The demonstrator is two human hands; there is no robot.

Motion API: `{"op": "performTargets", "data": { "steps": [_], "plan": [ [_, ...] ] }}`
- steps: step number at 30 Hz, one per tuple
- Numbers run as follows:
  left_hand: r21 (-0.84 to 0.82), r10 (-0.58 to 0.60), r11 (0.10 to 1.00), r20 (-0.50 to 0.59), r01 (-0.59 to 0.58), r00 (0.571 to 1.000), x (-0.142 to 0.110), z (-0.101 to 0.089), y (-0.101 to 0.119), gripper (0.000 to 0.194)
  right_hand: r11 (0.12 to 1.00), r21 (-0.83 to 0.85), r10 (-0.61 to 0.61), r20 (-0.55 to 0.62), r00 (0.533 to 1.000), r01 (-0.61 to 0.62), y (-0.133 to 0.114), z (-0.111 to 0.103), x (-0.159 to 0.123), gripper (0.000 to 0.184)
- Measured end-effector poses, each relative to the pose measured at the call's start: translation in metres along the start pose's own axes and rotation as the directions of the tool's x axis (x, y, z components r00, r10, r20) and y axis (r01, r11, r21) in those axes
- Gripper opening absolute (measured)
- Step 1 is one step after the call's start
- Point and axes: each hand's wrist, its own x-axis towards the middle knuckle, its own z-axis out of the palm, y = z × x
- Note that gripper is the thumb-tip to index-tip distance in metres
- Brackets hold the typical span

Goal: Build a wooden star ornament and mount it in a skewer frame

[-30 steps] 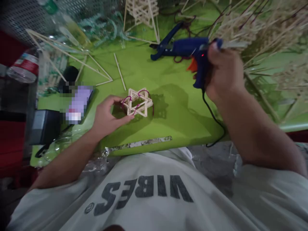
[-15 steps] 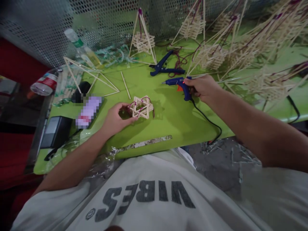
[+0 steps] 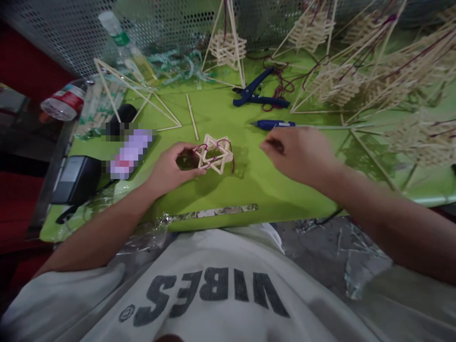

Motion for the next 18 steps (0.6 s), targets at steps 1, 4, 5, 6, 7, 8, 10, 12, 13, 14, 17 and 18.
{"op": "performTargets", "data": {
  "steps": [1,4,5,6,7,8,10,12,13,14,17,18],
  "plan": [
    [-0.002,0.002,1.000,-0.003,-0.002,1.000,0.000,0.000,0.000,0.076,0.999,-0.014,-0.037,-0.020,0.999,0.037,-0.018,-0.003,0.003,0.030],
    [-0.018,-0.006,1.000,-0.003,0.006,1.000,0.000,0.000,-0.002,0.080,0.980,0.145,-0.134,-0.011,0.991,0.134,-0.055,-0.001,0.019,0.033],
    [-0.023,-0.008,1.000,-0.003,0.008,1.000,0.000,0.000,-0.003,0.082,0.960,0.250,-0.133,0.023,0.991,0.123,-0.060,0.004,0.026,0.041],
    [-0.028,-0.011,1.000,0.002,0.011,1.000,0.001,0.000,-0.004,0.083,0.931,0.356,-0.112,0.075,0.991,0.079,-0.062,0.011,0.032,0.055],
    [-0.036,-0.017,0.999,0.008,0.017,1.000,0.001,0.000,-0.004,0.084,0.897,0.441,-0.083,0.141,0.987,0.012,-0.062,0.019,0.038,0.067],
    [-0.047,-0.027,0.999,0.017,0.028,1.000,0.001,0.000,-0.005,0.083,0.863,0.502,-0.055,0.205,0.977,-0.057,-0.061,0.027,0.043,0.074],
    [-0.066,-0.049,0.996,0.037,0.052,0.998,0.002,-0.001,-0.005,0.083,0.812,0.566,-0.021,0.270,0.963,-0.141,-0.055,0.040,0.049,0.077],
    [-0.073,-0.064,0.995,0.049,0.067,0.997,0.002,-0.003,-0.004,0.084,0.755,0.622,0.010,0.303,0.953,-0.206,-0.050,0.047,0.050,0.074],
    [-0.078,-0.067,0.994,0.048,0.071,0.997,0.002,-0.004,-0.003,0.085,0.725,0.646,0.024,0.322,0.946,-0.239,-0.048,0.049,0.050,0.073],
    [-0.086,-0.070,0.994,0.052,0.074,0.996,0.002,-0.005,-0.003,0.088,0.698,0.664,0.038,0.340,0.940,-0.268,-0.047,0.051,0.049,0.071],
    [-0.156,-0.062,0.985,0.097,0.077,0.993,0.001,-0.009,-0.003,0.115,0.668,0.686,0.065,0.333,0.941,-0.289,-0.044,0.058,0.048,0.067],
    [-0.186,-0.049,0.980,0.111,0.069,0.993,0.001,-0.010,-0.004,0.128,0.664,0.693,0.074,0.311,0.948,-0.279,-0.043,0.062,0.048,0.068]
  ]
}}
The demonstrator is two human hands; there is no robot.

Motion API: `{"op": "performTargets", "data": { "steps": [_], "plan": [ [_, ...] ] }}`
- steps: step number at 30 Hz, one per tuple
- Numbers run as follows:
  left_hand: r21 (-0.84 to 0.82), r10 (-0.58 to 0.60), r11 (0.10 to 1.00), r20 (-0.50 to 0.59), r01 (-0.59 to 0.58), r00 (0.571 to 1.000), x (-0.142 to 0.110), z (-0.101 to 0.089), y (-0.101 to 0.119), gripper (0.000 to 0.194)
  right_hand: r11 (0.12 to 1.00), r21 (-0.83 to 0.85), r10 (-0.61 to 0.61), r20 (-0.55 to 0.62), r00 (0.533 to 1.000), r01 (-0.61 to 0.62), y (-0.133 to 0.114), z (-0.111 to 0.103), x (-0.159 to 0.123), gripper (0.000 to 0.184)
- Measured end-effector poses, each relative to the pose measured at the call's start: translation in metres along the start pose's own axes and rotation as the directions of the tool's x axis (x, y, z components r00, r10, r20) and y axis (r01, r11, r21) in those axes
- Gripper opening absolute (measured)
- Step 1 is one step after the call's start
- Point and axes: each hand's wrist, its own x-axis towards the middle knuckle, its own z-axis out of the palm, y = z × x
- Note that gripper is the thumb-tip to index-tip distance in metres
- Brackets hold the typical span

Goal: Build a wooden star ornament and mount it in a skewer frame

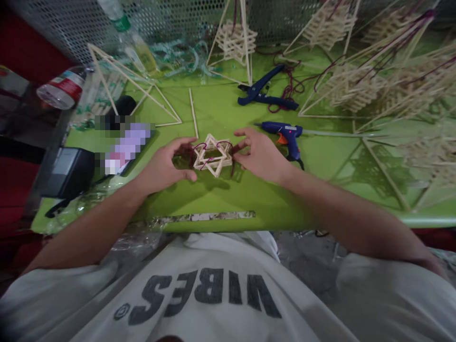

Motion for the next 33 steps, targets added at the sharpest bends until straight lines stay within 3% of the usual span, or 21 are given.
{"op": "performTargets", "data": {
  "steps": [2,4,13,15,19,22,26,33],
  "plan": [
    [-0.040,0.039,0.998,0.001,-0.039,0.999,-0.001,-0.002,-0.002,0.147,1.000,0.002,-0.029,-0.050,0.998,0.029,0.006,0.005,0.003,0.070],
    [-0.029,0.069,0.997,-0.033,-0.070,0.997,-0.001,-0.001,-0.004,0.150,0.998,-0.005,-0.061,-0.080,0.995,0.060,0.011,0.010,0.005,0.070],
    [0.194,0.083,0.979,-0.084,-0.065,0.993,-0.003,0.008,-0.006,0.102,0.982,0.003,-0.185,-0.108,0.977,0.186,0.020,0.010,0.009,0.051],
    [0.274,0.162,0.954,-0.140,-0.119,0.977,-0.004,0.010,-0.006,0.101,0.967,0.062,-0.236,-0.137,0.962,0.246,0.019,0.009,0.008,0.048],
    [0.439,0.347,0.872,-0.247,-0.215,0.905,-0.007,0.017,-0.003,0.098,0.920,0.163,-0.325,-0.190,0.926,0.357,0.013,0.010,0.000,0.039],
    [0.480,0.278,0.865,-0.222,-0.143,0.935,-0.009,0.021,0.003,0.083,0.878,0.256,-0.369,-0.173,0.913,0.404,0.009,0.011,-0.005,0.034],
    [0.487,0.193,0.870,-0.199,-0.074,0.961,-0.010,0.025,0.008,0.084,0.824,0.431,-0.360,-0.100,0.927,0.367,0.007,0.011,-0.004,0.040],
    [0.512,0.158,0.856,-0.118,-0.076,0.980,-0.011,0.025,0.010,0.078,0.717,0.673,-0.311,0.076,0.947,0.181,0.000,0.005,0.001,0.048]
  ]
}}
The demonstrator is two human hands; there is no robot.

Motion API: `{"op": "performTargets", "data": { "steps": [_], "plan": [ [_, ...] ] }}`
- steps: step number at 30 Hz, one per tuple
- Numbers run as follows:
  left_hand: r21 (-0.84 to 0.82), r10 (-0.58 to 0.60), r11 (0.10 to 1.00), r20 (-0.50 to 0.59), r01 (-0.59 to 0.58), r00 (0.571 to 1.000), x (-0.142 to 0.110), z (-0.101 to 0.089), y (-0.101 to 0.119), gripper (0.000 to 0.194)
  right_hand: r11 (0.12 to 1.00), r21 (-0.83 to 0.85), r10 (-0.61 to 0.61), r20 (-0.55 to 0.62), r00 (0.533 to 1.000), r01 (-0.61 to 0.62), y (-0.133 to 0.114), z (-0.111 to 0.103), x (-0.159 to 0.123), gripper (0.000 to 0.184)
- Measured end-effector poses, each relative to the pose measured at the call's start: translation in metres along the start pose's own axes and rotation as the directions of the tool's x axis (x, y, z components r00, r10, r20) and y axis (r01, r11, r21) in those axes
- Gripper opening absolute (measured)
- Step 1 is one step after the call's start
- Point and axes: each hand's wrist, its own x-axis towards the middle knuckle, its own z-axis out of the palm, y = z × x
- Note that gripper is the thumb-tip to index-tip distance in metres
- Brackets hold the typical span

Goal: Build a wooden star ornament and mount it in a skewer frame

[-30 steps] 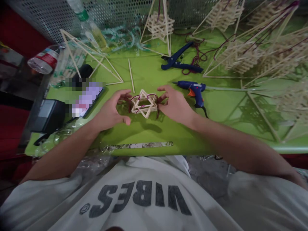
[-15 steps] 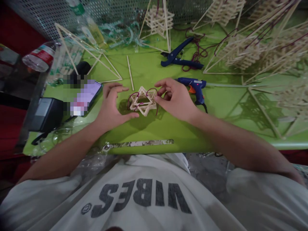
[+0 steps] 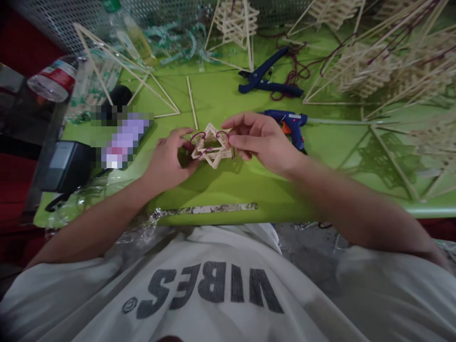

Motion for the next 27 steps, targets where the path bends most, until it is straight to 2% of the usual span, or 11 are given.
{"op": "performTargets", "data": {
  "steps": [6,11,15,17,19,21,27],
  "plan": [
    [0.037,-0.023,0.999,0.033,0.022,0.999,0.000,-0.005,0.003,0.083,0.971,0.190,0.113,0.184,0.976,-0.148,-0.015,-0.005,-0.002,0.050],
    [0.008,-0.031,0.999,0.006,0.031,1.000,-0.002,-0.012,0.007,0.078,0.972,0.170,0.102,0.311,0.945,-0.161,-0.020,-0.010,-0.004,0.053],
    [-0.158,-0.004,0.987,-0.024,0.000,1.000,-0.004,-0.015,0.005,0.073,0.979,0.141,0.100,0.306,0.947,-0.149,-0.022,-0.009,-0.006,0.045],
    [-0.137,0.014,0.990,0.000,-0.013,1.000,-0.005,-0.014,0.003,0.082,0.984,0.123,0.084,0.300,0.950,-0.126,-0.023,-0.007,-0.007,0.043],
    [-0.050,0.032,0.998,0.027,-0.030,0.999,-0.004,-0.011,0.000,0.092,0.989,0.104,0.071,0.298,0.952,-0.106,-0.024,-0.006,-0.007,0.045],
    [0.000,0.035,0.999,0.039,-0.035,0.999,-0.003,-0.007,-0.001,0.094,0.990,0.099,0.072,0.285,0.956,-0.104,-0.023,-0.007,-0.006,0.045],
    [-0.052,-0.026,0.998,0.040,0.028,0.999,0.001,-0.002,-0.005,0.095,0.992,0.094,0.058,0.283,0.957,-0.088,-0.019,-0.008,-0.005,0.043]
  ]
}}
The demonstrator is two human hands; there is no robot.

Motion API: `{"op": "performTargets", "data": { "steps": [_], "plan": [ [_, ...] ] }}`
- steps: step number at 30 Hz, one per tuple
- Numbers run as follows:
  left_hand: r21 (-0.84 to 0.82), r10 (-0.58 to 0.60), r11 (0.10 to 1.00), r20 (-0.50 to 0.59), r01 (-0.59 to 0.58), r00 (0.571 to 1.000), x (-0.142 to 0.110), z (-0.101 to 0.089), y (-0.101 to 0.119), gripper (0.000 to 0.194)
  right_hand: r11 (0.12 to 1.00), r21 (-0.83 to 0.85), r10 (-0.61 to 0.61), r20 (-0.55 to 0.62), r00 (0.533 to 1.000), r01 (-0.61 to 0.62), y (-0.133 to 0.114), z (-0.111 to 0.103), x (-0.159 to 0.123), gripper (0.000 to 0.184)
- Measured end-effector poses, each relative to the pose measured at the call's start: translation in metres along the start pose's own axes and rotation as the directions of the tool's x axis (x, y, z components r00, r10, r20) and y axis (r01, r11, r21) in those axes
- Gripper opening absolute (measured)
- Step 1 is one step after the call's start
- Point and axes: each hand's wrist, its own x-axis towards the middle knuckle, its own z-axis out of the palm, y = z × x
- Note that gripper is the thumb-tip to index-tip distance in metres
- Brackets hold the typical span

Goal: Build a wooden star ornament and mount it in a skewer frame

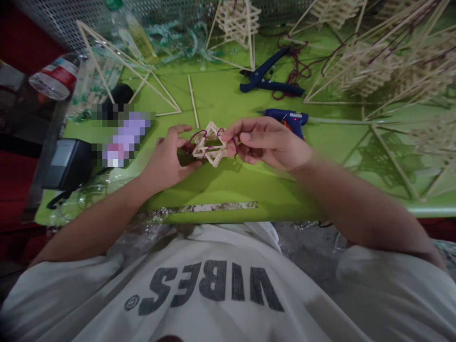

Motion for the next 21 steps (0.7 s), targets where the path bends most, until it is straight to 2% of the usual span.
{"op": "performTargets", "data": {
  "steps": [4,9,13,16,19,21],
  "plan": [
    [0.003,0.033,0.999,0.041,-0.033,0.999,-0.002,-0.005,0.000,0.095,1.000,-0.014,0.015,-0.031,0.999,-0.015,0.000,0.002,0.001,0.047],
    [-0.018,0.023,1.000,0.089,-0.021,0.996,-0.006,-0.014,-0.004,0.098,1.000,-0.027,0.012,-0.078,0.997,-0.014,0.000,0.002,0.001,0.045],
    [-0.155,0.039,0.988,0.107,-0.022,0.993,-0.008,-0.019,-0.004,0.074,0.998,-0.063,-0.009,-0.123,0.992,0.001,0.000,0.001,0.000,0.041],
    [-0.210,0.023,0.978,0.097,-0.002,0.995,-0.010,-0.021,0.001,0.054,0.997,-0.081,-0.012,-0.114,0.993,0.003,0.000,0.000,0.000,0.042],
    [-0.223,-0.012,0.974,0.057,0.025,0.998,-0.010,-0.022,0.005,0.050,0.996,-0.085,-0.013,-0.117,0.993,0.003,0.001,0.001,0.000,0.044],
    [-0.204,-0.055,0.976,0.075,0.070,0.996,-0.010,-0.022,0.008,0.053,0.996,-0.086,-0.010,-0.123,0.992,0.000,0.001,0.001,0.001,0.041]
  ]
}}
